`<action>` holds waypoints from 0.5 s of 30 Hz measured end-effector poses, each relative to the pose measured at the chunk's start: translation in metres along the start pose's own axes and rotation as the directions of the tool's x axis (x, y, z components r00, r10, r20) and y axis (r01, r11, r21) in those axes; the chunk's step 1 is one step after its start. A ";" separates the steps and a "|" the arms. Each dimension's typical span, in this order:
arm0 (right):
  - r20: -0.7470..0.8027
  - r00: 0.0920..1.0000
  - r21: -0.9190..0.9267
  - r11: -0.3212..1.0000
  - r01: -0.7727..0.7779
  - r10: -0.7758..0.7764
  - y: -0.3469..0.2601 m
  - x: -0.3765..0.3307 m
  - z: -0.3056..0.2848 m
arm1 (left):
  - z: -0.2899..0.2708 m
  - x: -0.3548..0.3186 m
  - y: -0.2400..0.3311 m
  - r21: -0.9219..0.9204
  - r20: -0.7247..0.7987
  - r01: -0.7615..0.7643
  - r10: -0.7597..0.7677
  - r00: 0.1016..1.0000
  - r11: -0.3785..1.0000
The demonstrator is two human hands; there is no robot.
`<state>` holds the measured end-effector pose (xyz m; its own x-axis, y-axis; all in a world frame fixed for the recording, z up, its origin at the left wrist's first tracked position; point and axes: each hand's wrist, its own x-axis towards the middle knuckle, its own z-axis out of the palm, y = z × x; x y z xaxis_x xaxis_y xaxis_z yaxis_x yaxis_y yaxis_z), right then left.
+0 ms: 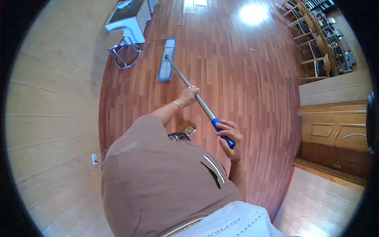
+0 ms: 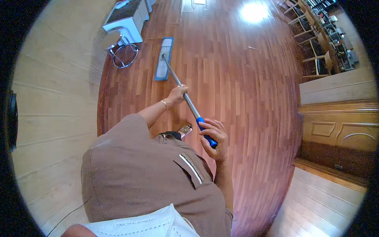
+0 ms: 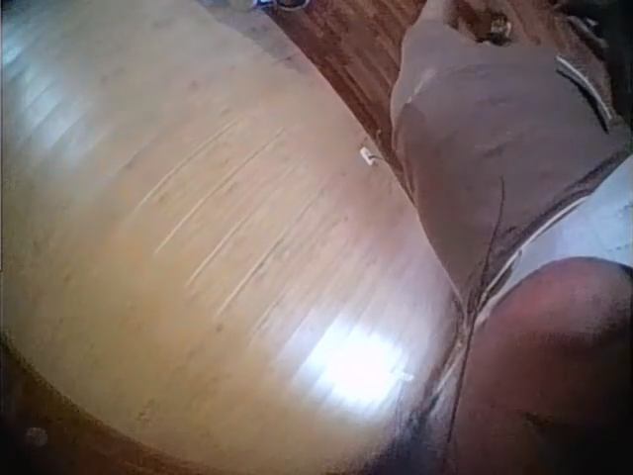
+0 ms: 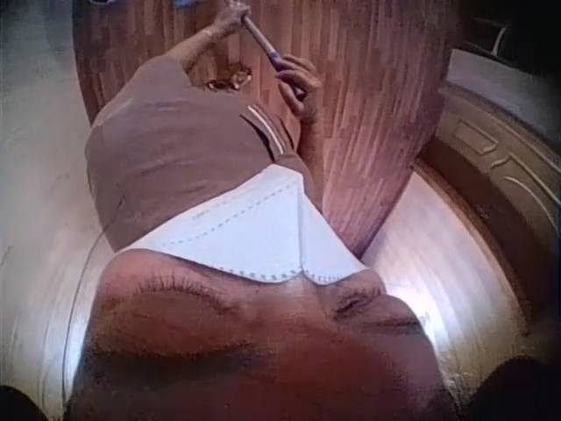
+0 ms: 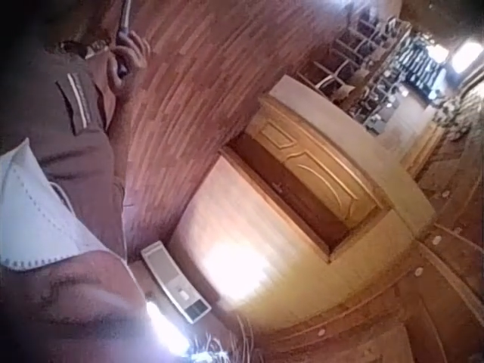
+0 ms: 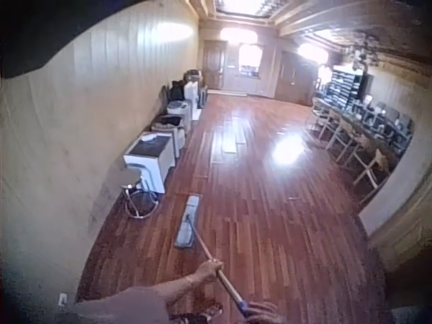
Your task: Mopping a wooden floor using a flat mop.
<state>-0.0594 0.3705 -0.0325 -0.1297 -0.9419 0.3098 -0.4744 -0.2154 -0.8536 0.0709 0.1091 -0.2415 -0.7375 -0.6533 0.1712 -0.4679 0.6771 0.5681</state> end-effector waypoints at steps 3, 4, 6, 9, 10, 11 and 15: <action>0.038 0.999 0.079 0.997 0.006 -0.009 -0.034 -0.002 -0.037 | -0.020 -0.028 0.040 -0.024 0.022 0.024 -0.024 0.999 0.999; 0.042 0.999 0.120 0.993 0.017 -0.022 -0.045 -0.004 -0.049 | -0.026 -0.038 0.060 -0.029 -0.027 0.035 -0.036 0.999 0.999; 0.024 1.000 0.159 0.987 0.012 -0.016 -0.071 0.006 -0.067 | -0.055 -0.043 0.081 -0.019 -0.082 0.015 -0.017 0.996 1.000; 0.008 1.000 0.190 0.982 -0.012 0.010 -0.118 0.000 -0.096 | -0.083 -0.068 0.127 -0.052 -0.074 0.074 -0.078 0.994 0.996; 0.013 0.999 0.207 0.977 -0.047 0.045 -0.134 -0.001 -0.107 | -0.101 -0.072 0.150 -0.036 -0.058 0.100 -0.102 0.993 0.994; 0.017 0.997 0.225 0.971 -0.074 0.072 -0.150 0.001 -0.116 | -0.117 -0.073 0.168 -0.015 -0.047 0.124 -0.124 0.991 0.992; 0.010 0.997 0.188 0.979 -0.083 0.082 -0.216 0.019 -0.164 | -0.148 -0.062 0.215 -0.070 -0.073 0.087 -0.092 0.993 0.994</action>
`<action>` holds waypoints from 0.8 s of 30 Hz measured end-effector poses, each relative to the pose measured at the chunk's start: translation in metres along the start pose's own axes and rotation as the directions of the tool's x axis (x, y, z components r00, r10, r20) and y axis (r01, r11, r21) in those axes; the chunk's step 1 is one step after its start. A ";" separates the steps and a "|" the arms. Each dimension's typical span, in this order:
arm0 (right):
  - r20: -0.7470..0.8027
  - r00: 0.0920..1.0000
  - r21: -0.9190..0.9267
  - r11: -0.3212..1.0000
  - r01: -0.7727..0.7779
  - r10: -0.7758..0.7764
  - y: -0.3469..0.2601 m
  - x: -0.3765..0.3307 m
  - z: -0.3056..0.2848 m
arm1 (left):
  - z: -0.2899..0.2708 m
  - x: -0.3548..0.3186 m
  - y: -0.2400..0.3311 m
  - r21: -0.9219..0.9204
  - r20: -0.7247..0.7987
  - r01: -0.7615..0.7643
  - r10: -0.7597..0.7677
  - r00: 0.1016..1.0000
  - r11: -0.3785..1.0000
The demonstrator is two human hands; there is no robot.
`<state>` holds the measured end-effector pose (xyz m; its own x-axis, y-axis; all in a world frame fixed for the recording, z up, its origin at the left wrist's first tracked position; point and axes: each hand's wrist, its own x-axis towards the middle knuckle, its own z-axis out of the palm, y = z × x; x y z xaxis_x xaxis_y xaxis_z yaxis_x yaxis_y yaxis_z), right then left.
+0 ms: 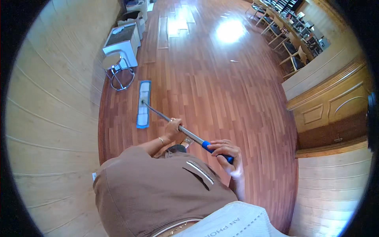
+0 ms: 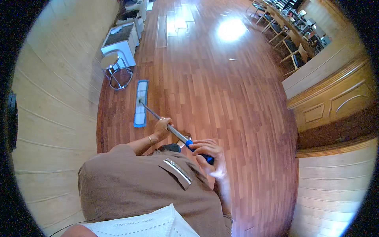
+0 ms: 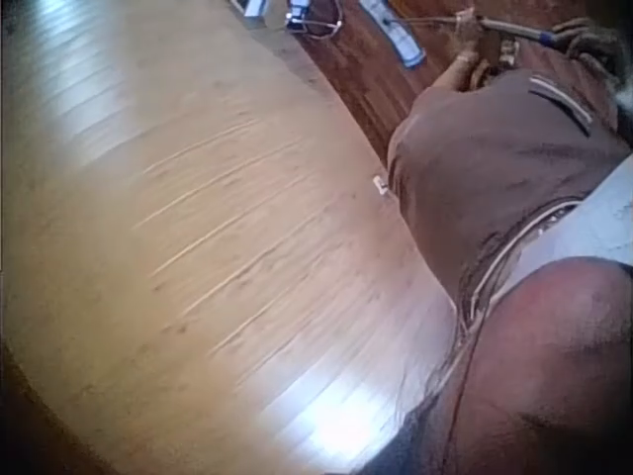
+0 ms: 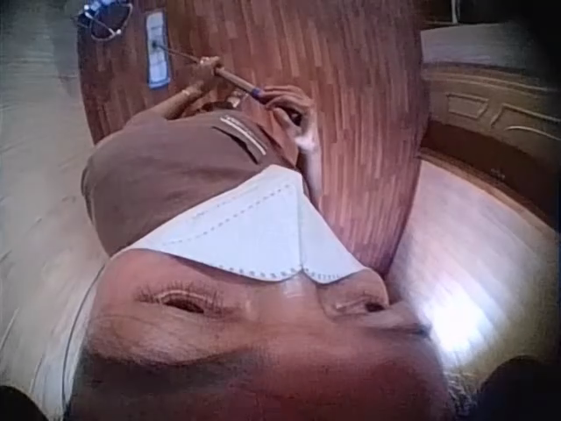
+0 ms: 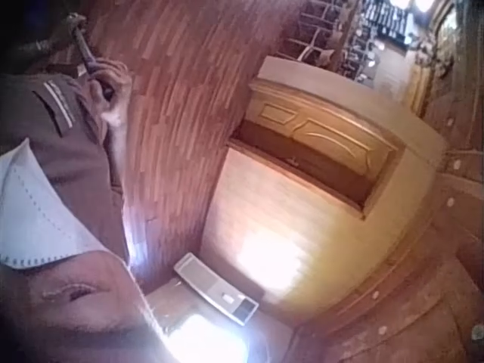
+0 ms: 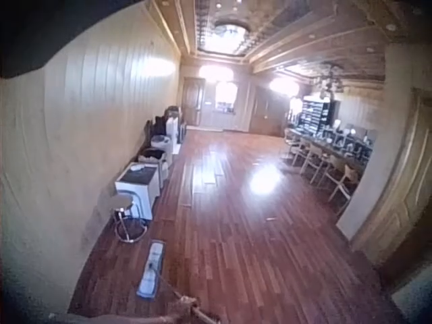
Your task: Mopping a wooden floor using a flat mop.
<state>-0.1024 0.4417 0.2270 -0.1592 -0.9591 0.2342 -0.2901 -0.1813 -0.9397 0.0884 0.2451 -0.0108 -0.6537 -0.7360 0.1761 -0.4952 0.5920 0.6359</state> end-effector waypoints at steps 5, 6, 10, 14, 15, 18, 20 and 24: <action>0.003 0.991 -0.120 0.983 0.136 -0.137 -0.095 0.000 -0.006 | -0.057 -0.003 0.072 -0.144 0.034 -0.038 0.043 0.998 0.989; -0.018 0.990 -0.128 0.982 0.139 -0.143 -0.112 -0.003 0.002 | -0.068 -0.010 0.075 -0.196 0.094 -0.051 0.070 0.993 0.979; 0.001 0.977 -0.250 0.946 0.206 -0.212 -0.160 -0.011 0.039 | -0.078 -0.032 0.073 -0.357 0.131 -0.106 0.163 0.978 0.928; 0.006 0.953 -0.245 0.923 0.296 -0.303 -0.194 -0.015 0.082 | -0.086 -0.044 0.078 -0.511 0.195 -0.156 0.291 0.937 0.846; 0.010 0.943 -0.238 0.915 0.325 -0.332 -0.203 -0.014 0.087 | -0.092 -0.044 0.086 -0.513 0.222 -0.173 0.325 0.919 0.841; 0.046 0.919 -0.189 0.900 0.393 -0.391 -0.221 0.007 0.103 | -0.104 -0.042 0.093 -0.519 0.336 -0.156 0.369 0.867 0.841; 0.135 0.862 -0.092 0.860 0.502 -0.489 -0.223 0.027 0.117 | -0.112 -0.035 0.086 -0.572 0.361 -0.229 0.493 0.792 0.788; 0.176 0.847 -0.063 0.853 0.518 -0.501 -0.205 0.071 0.148 | -0.172 -0.009 0.072 -0.599 0.395 -0.290 0.590 0.705 0.746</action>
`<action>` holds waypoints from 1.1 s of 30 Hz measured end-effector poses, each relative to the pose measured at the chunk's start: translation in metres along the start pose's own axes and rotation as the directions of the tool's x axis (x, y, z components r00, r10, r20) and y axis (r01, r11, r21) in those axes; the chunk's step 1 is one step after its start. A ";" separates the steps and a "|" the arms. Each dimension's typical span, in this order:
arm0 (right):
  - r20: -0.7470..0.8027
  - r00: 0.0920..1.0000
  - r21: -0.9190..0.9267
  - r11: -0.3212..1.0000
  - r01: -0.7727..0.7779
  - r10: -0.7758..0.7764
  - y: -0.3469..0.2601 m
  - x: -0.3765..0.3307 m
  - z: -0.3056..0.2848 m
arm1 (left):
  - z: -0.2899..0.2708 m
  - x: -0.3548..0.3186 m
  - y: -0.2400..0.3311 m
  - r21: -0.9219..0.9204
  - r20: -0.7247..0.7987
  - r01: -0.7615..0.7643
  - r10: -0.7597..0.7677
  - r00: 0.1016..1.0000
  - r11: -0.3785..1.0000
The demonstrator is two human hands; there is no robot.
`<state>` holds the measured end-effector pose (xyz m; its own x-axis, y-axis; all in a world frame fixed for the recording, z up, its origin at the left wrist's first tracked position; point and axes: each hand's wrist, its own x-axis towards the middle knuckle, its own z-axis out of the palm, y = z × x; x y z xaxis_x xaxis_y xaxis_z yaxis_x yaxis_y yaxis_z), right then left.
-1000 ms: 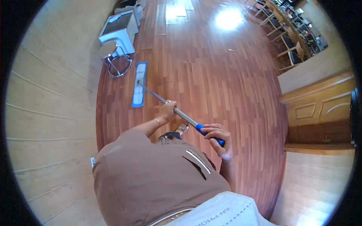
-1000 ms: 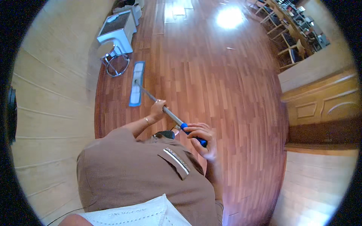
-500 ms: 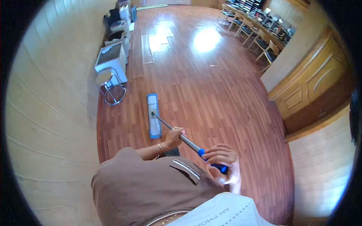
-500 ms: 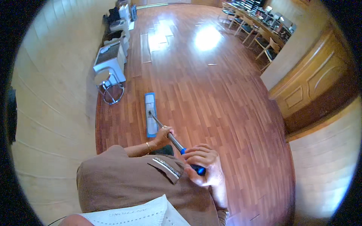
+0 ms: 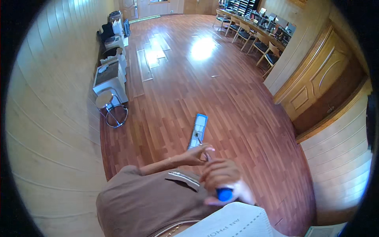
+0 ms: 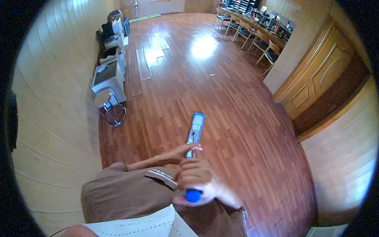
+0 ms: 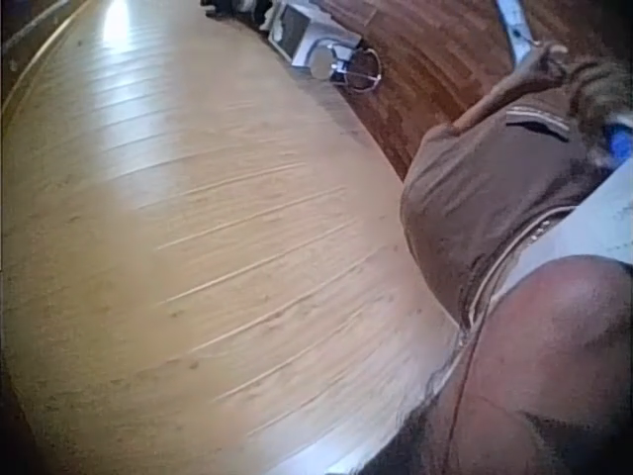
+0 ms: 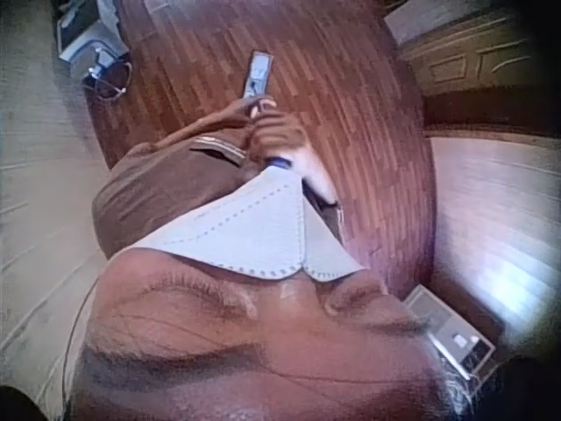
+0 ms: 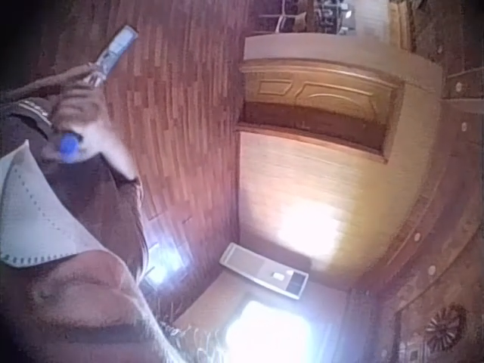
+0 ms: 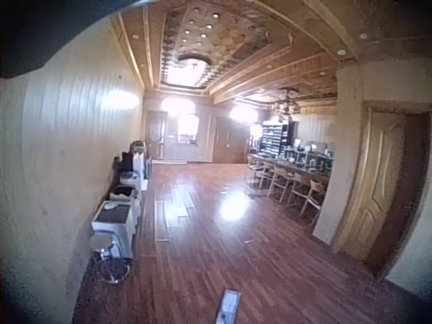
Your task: Mopping a wooden floor using a flat mop.
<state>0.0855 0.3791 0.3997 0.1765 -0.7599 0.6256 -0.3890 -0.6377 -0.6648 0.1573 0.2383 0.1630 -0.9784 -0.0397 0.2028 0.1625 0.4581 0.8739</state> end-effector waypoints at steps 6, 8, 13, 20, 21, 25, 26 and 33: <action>0.016 0.993 -0.098 0.989 -0.112 0.114 0.117 0.044 0.078 | -0.185 -0.084 0.093 -0.568 -0.306 -0.112 -0.082 0.949 0.815; 0.015 0.985 -0.074 0.982 -0.172 0.174 0.154 0.053 0.109 | -0.207 -0.109 0.135 -0.397 -0.505 -0.315 0.081 0.860 0.862; 0.169 0.882 -0.089 0.898 -0.430 0.439 0.239 0.051 0.167 | -0.230 -0.135 0.155 0.222 -0.573 -0.456 0.493 0.655 0.862; 0.038 0.700 -0.139 0.698 -0.703 0.713 0.379 -0.038 0.251 | -0.256 -0.190 0.113 0.258 -0.693 -0.271 0.373 0.618 0.928; -0.086 0.701 -0.292 0.655 -0.697 0.708 0.376 -0.035 0.254 | -0.262 -0.192 0.109 0.245 -0.691 -0.265 0.359 0.627 0.933; -0.213 0.687 -0.445 0.557 -0.701 0.695 0.391 -0.020 0.266 | -0.286 -0.188 0.087 0.275 -0.730 -0.248 0.369 0.575 0.929; -0.198 0.663 -0.474 0.521 -0.710 0.723 0.395 -0.016 0.267 | -0.293 -0.189 0.081 0.289 -0.731 -0.245 0.379 0.567 0.925; -0.255 0.501 -0.456 0.354 -0.817 0.827 0.386 -0.010 0.270 | -0.324 -0.197 0.057 0.220 -0.646 -0.332 0.392 0.655 0.917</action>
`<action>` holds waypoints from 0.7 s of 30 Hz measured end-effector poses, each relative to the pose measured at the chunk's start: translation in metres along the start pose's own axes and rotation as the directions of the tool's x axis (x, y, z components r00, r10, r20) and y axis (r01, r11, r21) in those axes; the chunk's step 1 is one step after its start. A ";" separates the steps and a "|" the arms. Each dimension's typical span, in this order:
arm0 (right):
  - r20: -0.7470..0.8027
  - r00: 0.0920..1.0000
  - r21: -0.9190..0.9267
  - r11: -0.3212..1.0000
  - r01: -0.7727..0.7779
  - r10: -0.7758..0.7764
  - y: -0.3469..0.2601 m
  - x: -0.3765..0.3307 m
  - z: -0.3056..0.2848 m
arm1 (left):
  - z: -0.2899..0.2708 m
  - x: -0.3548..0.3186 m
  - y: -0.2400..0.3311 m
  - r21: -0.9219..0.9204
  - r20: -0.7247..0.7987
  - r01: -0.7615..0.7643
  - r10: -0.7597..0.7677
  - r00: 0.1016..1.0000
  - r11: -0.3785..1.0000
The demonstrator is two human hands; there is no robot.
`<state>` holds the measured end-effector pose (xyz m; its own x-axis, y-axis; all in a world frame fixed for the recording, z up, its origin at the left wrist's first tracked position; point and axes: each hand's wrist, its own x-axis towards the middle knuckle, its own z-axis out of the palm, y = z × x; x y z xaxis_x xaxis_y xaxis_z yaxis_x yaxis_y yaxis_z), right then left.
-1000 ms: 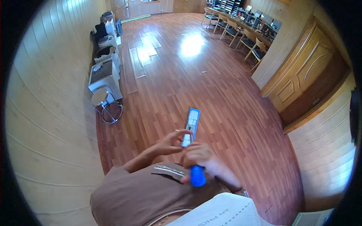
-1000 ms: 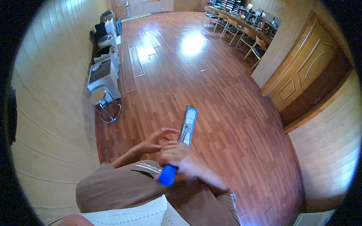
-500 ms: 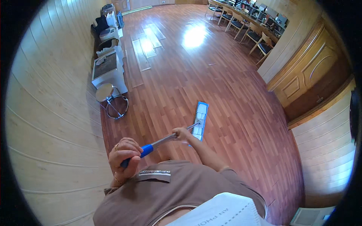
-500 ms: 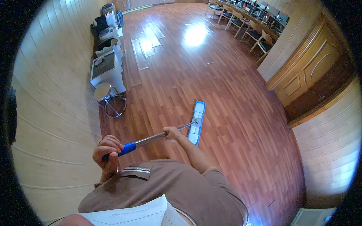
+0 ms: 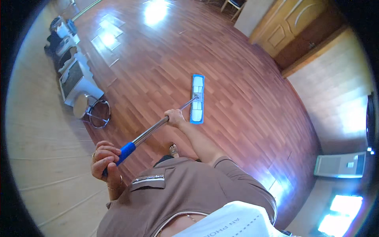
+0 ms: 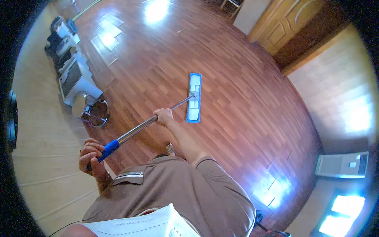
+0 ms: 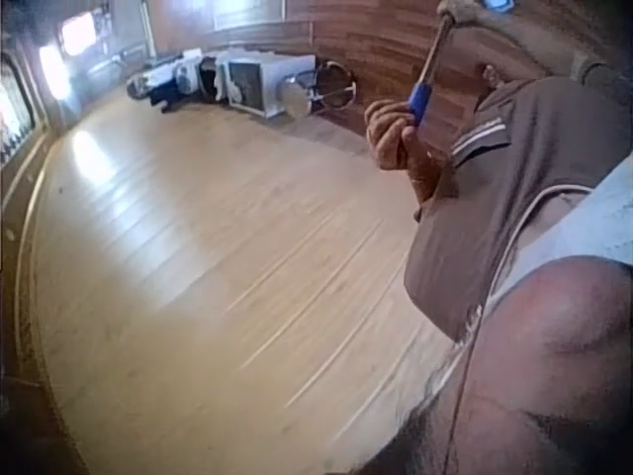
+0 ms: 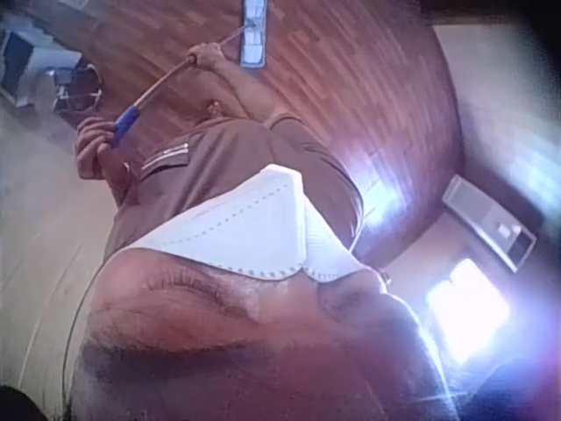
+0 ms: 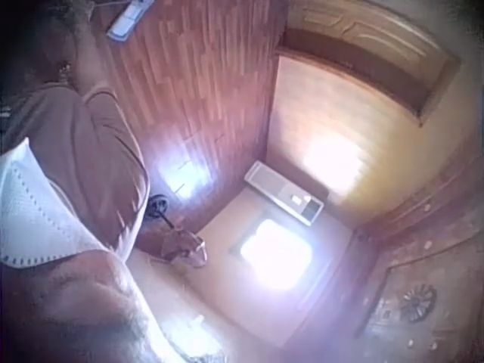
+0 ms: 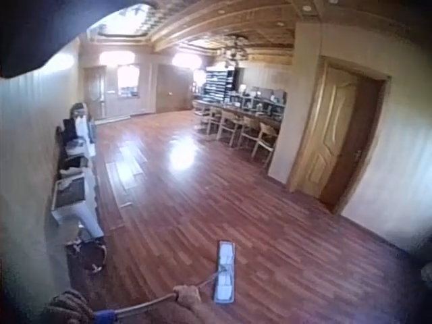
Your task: Mopping a wooden floor using a flat mop.
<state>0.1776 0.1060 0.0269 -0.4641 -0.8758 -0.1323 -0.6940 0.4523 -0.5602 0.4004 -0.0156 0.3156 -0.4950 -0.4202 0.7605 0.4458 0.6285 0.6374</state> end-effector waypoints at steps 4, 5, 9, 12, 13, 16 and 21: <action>-0.049 0.988 -0.009 0.989 -0.145 0.144 0.018 -0.019 -0.008 | 0.005 0.014 -0.019 -0.116 0.060 0.027 -0.021 0.998 0.993; -0.060 0.983 -0.010 0.984 -0.176 0.175 0.020 -0.025 -0.013 | 0.006 0.017 -0.025 -0.145 0.075 0.032 -0.021 0.997 0.989; -0.027 0.935 0.027 0.935 -0.353 0.354 0.020 -0.042 -0.035 | 0.010 0.050 -0.047 -0.289 0.196 0.040 0.019 0.980 0.957; -0.079 0.872 0.065 0.876 -0.478 0.482 0.004 -0.051 -0.056 | 0.007 0.082 -0.074 -0.414 0.245 -0.042 0.155 0.957 0.909; -0.113 0.846 0.100 0.853 -0.512 0.521 -0.002 -0.057 -0.067 | 0.010 0.095 -0.076 -0.469 0.275 -0.015 0.163 0.948 0.883; -0.151 0.768 0.160 0.782 -0.603 0.623 -0.010 -0.050 -0.062 | -0.008 0.137 -0.106 -0.603 0.330 -0.041 0.296 0.896 0.797; -0.307 0.574 0.190 0.639 -0.745 0.760 -0.053 -0.034 -0.067 | -0.011 0.186 -0.165 -0.698 0.449 0.128 0.291 0.845 0.705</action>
<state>0.1935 0.1229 0.1162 -0.9621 -0.1072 -0.2507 0.0068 0.9098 -0.4151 0.2427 -0.2050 0.3535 -0.6235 0.1218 0.7723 0.7711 -0.0675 0.6332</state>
